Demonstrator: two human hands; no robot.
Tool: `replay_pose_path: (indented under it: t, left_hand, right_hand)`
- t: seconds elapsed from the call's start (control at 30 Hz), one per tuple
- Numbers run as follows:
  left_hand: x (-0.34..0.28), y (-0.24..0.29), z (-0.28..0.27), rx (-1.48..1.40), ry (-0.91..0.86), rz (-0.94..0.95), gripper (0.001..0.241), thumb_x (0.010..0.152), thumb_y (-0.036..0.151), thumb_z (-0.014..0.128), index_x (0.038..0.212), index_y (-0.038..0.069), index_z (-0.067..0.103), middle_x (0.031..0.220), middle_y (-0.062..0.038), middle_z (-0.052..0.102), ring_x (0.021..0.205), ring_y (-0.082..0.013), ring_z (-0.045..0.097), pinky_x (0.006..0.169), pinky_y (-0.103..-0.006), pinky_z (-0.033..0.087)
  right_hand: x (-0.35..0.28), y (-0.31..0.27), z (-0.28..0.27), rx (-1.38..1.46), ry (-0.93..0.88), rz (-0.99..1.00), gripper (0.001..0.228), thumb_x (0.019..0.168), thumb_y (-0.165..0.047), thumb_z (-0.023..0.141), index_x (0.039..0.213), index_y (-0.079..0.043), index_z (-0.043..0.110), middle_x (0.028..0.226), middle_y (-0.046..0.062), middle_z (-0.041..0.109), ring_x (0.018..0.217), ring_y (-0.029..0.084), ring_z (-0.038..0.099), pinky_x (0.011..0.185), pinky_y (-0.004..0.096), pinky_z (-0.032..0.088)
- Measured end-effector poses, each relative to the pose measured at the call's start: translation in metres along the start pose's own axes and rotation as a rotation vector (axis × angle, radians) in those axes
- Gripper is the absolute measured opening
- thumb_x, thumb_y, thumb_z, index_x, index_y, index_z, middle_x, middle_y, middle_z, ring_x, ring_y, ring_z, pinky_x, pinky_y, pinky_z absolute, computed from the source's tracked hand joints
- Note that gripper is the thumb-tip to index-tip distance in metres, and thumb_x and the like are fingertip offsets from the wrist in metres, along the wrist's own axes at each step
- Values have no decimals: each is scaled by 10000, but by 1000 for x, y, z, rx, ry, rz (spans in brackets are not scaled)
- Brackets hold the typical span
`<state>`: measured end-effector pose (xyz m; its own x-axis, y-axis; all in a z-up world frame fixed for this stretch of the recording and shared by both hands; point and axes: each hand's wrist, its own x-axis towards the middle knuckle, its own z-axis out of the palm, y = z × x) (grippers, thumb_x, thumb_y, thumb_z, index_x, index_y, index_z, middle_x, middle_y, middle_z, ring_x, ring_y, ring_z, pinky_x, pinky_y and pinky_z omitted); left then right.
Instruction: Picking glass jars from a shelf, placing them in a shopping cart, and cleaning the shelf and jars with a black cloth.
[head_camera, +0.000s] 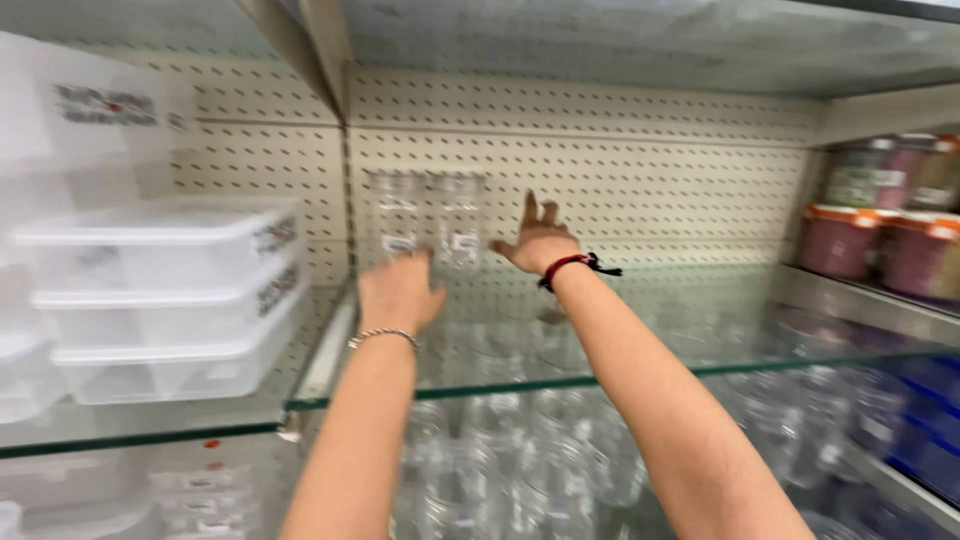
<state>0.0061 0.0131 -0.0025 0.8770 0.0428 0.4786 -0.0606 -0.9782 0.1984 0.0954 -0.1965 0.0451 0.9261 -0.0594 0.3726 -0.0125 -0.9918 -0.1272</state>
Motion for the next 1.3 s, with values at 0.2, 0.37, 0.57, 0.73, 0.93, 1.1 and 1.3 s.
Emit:
replay_pose_path:
  t: [0.2,0.37,0.57,0.73,0.93,1.1,1.3]
  left_hand:
    - [-34,55,-12,-112,654,366,295,904,300,682,1185,212,663,1026,-68,697,912,-308,690,784,-495,520]
    - [-105,162,-1,-221,778,492,329,885,276,734,1200,190,687,1042,-41,668,941,-257,640,791,-449,470]
    - [-245,312,61,-646,771,739,310,972,185,692,1280,173,660,1168,-22,647,1092,-240,612,927,-407,482]
    - [-383,429,167,-903,471,821,318,934,145,702,1249,181,671,1157,-21,658,1080,-241,614,918,-410,477]
    - [-551,513,312,-1031,-100,783,325,903,146,701,1227,159,679,1183,-53,662,1127,-274,630,942,-427,490]
    - [-668,531,413,-950,-675,615,519,867,175,709,1369,170,579,1334,-134,603,1231,-345,579,1012,-444,472]
    - [-745,532,479,-596,-1239,500,1008,815,443,782,1577,81,229,1479,-220,449,1307,-362,515,1058,-437,460]
  right_hand:
    - [-94,59,-10,81,451,-152,717,956,-484,577,1541,-141,345,1533,166,380,1316,442,453,996,595,441]
    - [-203,144,-42,209,859,-231,278,1027,-293,593,1261,-154,651,1262,68,622,1180,295,550,1040,521,358]
    - [-348,295,-13,262,1047,-77,221,1059,-231,629,1245,-113,617,1202,37,646,1179,232,547,1099,446,278]
    - [-486,450,79,245,918,221,237,1034,-240,648,1230,-109,621,1155,37,623,1139,226,547,1098,443,292]
    - [-657,567,179,246,630,581,274,955,-211,668,1213,-123,636,1153,53,614,1126,263,540,1015,457,330]
    - [-781,633,267,294,283,800,451,865,-184,731,1293,-130,600,1251,133,559,1199,358,512,1036,479,394]
    - [-878,656,359,488,-181,835,995,760,-252,828,1576,-109,277,1511,286,340,1378,492,378,1157,508,344]
